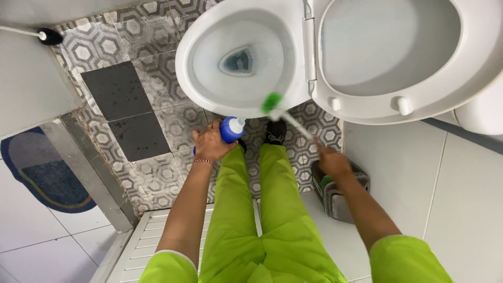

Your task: Scrubbing the inside and outside of a toilet bowl using a brush and cleaning solution.

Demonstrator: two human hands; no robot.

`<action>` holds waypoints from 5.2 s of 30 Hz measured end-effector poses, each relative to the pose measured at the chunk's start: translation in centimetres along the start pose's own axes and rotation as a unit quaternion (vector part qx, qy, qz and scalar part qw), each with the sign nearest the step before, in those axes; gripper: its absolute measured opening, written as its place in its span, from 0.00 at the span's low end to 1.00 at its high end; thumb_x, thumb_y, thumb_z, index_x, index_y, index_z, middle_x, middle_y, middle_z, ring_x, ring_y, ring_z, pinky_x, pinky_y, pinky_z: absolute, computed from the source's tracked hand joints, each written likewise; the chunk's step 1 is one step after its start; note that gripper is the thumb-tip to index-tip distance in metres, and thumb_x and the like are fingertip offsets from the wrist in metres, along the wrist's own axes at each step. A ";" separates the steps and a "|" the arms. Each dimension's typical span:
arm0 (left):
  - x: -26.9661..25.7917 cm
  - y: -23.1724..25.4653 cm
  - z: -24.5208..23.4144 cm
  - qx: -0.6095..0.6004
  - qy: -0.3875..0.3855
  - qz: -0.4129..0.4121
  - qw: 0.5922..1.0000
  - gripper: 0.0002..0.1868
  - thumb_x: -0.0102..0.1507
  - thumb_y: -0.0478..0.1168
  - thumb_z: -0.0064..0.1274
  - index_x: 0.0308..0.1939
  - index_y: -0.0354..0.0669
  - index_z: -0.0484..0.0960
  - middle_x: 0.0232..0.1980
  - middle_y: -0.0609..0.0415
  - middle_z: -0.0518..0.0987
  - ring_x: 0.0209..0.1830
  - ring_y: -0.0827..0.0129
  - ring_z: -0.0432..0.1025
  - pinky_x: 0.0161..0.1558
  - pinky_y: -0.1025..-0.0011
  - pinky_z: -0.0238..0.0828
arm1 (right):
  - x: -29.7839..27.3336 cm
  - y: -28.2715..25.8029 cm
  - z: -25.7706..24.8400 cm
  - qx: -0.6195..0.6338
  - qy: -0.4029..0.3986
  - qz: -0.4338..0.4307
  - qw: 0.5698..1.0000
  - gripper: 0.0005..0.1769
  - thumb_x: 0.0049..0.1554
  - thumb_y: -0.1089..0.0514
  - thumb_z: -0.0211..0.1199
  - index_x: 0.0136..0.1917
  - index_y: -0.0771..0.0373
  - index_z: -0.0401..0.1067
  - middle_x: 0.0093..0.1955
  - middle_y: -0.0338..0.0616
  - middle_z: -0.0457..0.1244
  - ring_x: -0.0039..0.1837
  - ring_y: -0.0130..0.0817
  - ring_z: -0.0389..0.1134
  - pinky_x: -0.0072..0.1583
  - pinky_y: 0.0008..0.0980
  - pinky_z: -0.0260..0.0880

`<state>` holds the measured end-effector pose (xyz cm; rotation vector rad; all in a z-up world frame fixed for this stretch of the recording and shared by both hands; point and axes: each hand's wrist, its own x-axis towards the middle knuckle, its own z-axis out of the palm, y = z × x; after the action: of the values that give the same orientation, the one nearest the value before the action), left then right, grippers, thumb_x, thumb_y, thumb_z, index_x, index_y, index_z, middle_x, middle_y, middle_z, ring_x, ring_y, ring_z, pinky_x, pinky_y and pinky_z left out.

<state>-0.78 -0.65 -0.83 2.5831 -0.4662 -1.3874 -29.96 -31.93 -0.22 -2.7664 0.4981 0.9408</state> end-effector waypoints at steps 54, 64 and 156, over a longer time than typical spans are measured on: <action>1.4 -4.8 -4.6 -0.040 0.000 -0.059 0.997 0.46 0.51 0.65 0.62 0.66 0.49 0.65 0.65 0.49 0.75 0.68 0.56 0.69 0.71 0.47 0.48 | 27.5 -17.3 -5.4 0.737 -0.045 0.276 0.616 0.31 0.68 0.61 0.46 0.83 0.60 0.47 0.38 0.49 0.61 0.28 0.35 0.66 0.28 0.36 0.74; 1.2 -4.5 -5.3 -0.049 -0.007 -0.046 0.998 0.43 0.50 0.65 0.61 0.63 0.50 0.66 0.62 0.51 0.76 0.66 0.56 0.70 0.68 0.48 0.50 | 27.4 -14.4 0.8 0.569 -0.125 0.262 0.769 0.42 0.48 0.67 0.60 0.77 0.59 0.60 0.39 0.60 0.66 0.32 0.42 0.71 0.35 0.40 0.82; 3.6 -3.4 -4.9 -0.030 0.024 0.028 0.999 0.45 0.48 0.64 0.63 0.64 0.50 0.67 0.59 0.48 0.79 0.62 0.52 0.73 0.65 0.51 0.53 | 22.2 -9.1 -3.5 0.132 -0.129 0.132 0.974 0.33 0.57 0.61 0.58 0.76 0.53 0.66 0.52 0.66 0.70 0.56 0.65 0.73 0.54 0.61 0.76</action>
<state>5.80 1.25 -1.99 2.5296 -0.4769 -1.2980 -8.17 -30.04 -10.66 -2.3369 0.8893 1.1733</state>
